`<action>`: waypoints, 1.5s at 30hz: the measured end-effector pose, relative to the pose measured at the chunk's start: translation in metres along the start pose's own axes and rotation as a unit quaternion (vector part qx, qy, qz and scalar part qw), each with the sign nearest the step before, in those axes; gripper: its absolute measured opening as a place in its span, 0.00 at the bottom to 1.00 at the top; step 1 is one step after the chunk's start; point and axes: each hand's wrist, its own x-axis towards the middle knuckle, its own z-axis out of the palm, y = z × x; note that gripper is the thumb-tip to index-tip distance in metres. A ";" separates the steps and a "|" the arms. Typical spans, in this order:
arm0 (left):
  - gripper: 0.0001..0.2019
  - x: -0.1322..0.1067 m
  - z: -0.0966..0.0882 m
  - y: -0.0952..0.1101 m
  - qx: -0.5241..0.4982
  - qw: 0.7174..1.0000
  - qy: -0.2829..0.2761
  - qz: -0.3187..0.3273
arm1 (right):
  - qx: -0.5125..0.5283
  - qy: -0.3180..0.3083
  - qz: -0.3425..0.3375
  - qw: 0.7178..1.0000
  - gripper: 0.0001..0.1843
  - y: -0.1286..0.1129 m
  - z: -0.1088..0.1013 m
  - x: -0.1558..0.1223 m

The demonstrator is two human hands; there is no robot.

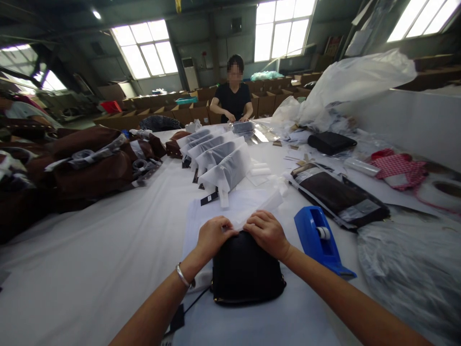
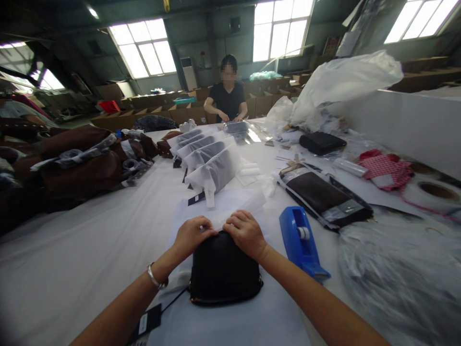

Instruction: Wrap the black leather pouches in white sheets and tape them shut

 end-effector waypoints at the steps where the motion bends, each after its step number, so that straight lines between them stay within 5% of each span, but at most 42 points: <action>1: 0.13 0.003 -0.001 -0.002 -0.022 1.000 -0.009 -0.005 | 0.003 0.001 -0.004 1.000 0.10 0.000 -0.001 -0.001; 7: 0.19 0.039 -0.027 -0.009 -0.047 0.998 -0.045 0.027 | 0.009 -0.008 -0.010 1.000 0.11 -0.006 -0.007 -0.011; 13: 0.13 0.068 -0.060 0.018 0.193 0.964 0.137 0.120 | 0.011 -0.013 -0.010 1.000 0.10 -0.014 -0.013 -0.015; 15: 0.15 0.055 -0.058 0.029 0.180 0.964 0.122 0.156 | 0.007 -0.018 -0.012 1.000 0.11 -0.015 -0.014 -0.015; 20: 0.33 -0.001 -0.025 0.024 0.174 0.956 -0.087 0.220 | -0.002 -0.039 -0.031 0.999 0.11 -0.012 -0.015 -0.017; 25: 0.22 -0.030 0.001 -0.006 0.245 0.945 -0.039 0.214 | -0.025 -0.103 -0.011 0.994 0.23 0.004 -0.016 -0.012; 33: 0.21 -0.043 -0.003 -0.021 0.239 0.939 0.054 0.240 | -0.077 -0.163 0.027 0.983 0.23 0.030 -0.022 -0.014; 45: 0.22 -0.091 0.010 -0.037 0.261 0.908 0.069 0.320 | -0.056 -0.103 -0.016 0.993 0.26 -0.009 -0.038 -0.074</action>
